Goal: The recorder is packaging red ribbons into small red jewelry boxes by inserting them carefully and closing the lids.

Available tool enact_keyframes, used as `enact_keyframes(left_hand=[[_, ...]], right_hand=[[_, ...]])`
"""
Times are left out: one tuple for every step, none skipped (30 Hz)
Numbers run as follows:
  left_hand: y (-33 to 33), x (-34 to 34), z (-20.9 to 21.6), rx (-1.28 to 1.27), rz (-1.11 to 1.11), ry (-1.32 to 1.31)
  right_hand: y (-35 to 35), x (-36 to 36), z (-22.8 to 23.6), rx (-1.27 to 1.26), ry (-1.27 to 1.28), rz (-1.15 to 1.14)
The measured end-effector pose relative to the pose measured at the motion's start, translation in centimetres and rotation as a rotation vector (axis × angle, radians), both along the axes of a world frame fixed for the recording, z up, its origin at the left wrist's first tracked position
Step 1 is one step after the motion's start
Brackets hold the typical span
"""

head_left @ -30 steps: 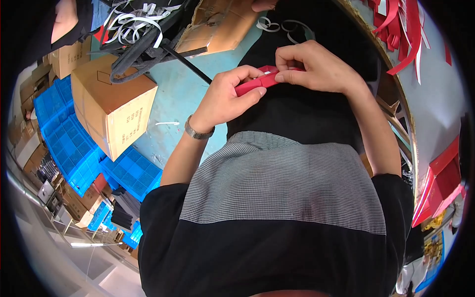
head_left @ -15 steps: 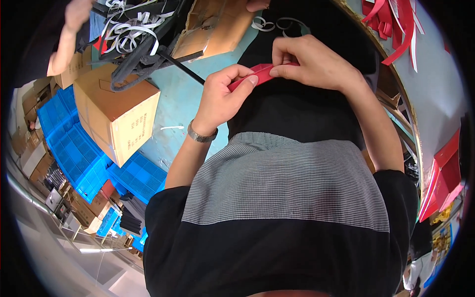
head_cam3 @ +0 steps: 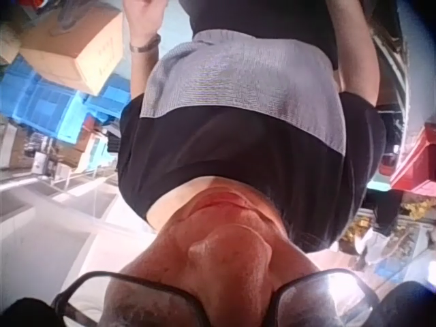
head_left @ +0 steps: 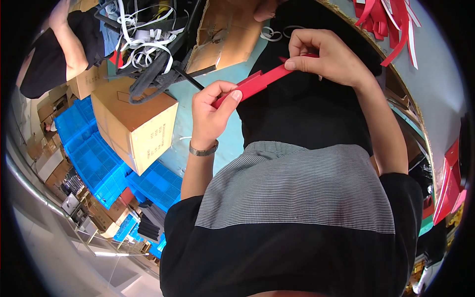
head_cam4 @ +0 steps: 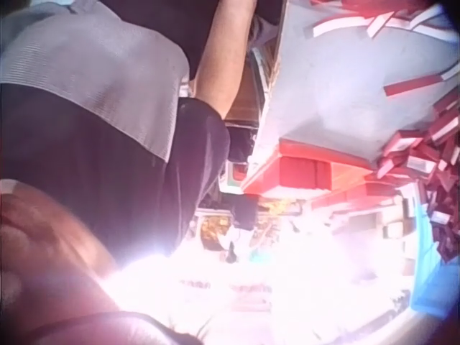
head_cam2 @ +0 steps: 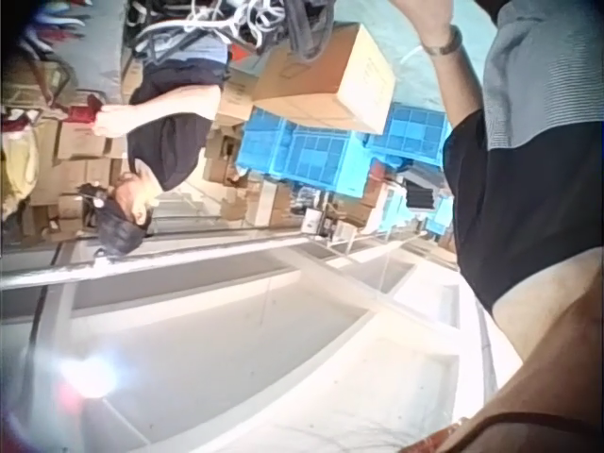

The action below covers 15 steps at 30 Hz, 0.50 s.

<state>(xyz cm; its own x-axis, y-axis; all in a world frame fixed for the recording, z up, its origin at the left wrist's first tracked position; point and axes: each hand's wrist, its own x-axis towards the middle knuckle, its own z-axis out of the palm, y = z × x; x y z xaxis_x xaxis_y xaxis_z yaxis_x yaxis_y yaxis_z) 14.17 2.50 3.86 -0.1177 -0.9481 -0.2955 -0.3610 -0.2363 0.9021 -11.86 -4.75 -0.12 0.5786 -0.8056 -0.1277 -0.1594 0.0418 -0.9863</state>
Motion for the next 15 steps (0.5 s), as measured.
enact_keyframes(left_hand=[[0.0,0.0,0.0,-0.002,-0.006,-0.004],[0.0,0.1,-0.1,-0.006,0.003,0.024],[-0.1,0.0,-0.1,-0.014,0.01,0.052],[-0.1,0.1,-0.3,-0.021,0.002,0.05],[0.0,0.2,-0.6,-0.014,0.028,0.12],[0.0,0.4,-0.9,-0.008,0.053,0.19],[0.0,0.5,-1.2,-0.017,0.044,0.188],[-0.1,0.7,-1.5,-0.031,0.039,0.314],[-0.3,0.6,-1.6,-0.042,0.035,0.437],[-0.4,0.4,-1.5,-0.028,0.103,0.563],[-0.7,0.4,-1.4,-0.031,0.095,0.56],[-0.9,0.4,-1.3,-0.037,0.096,0.626],[-1.0,0.4,-1.2,-0.042,0.097,0.693],[-1.0,0.6,-1.4,-0.023,0.125,0.738],[-1.1,0.6,-1.6,-0.022,0.123,0.736]], right_hand=[[0.0,0.1,0.0,0.023,-0.018,-0.011],[0.1,0.1,-0.1,0.02,-0.022,-0.017],[0.1,0.1,-0.2,0.013,-0.026,-0.022],[0.1,0.1,-0.3,0.005,-0.031,-0.027],[0.1,0.1,-0.4,-0.002,-0.033,-0.036],[0.2,0.3,-0.5,0.015,-0.041,-0.026],[0.2,0.4,-0.5,0.032,-0.048,-0.017],[0.3,0.5,-0.1,0.08,-0.053,-0.024],[0.6,0.7,0.0,0.12,-0.023,0.007],[0.3,0.5,0.2,0.072,0.068,0.047],[-0.1,0.2,0.5,0.026,0.159,0.088],[-0.1,-0.1,0.7,0.025,0.156,0.084],[0.0,-0.4,0.8,0.13,-0.03,0.084],[0.1,-0.5,0.8,0.233,-0.216,0.084],[0.2,-0.3,0.8,0.233,-0.218,0.082]])
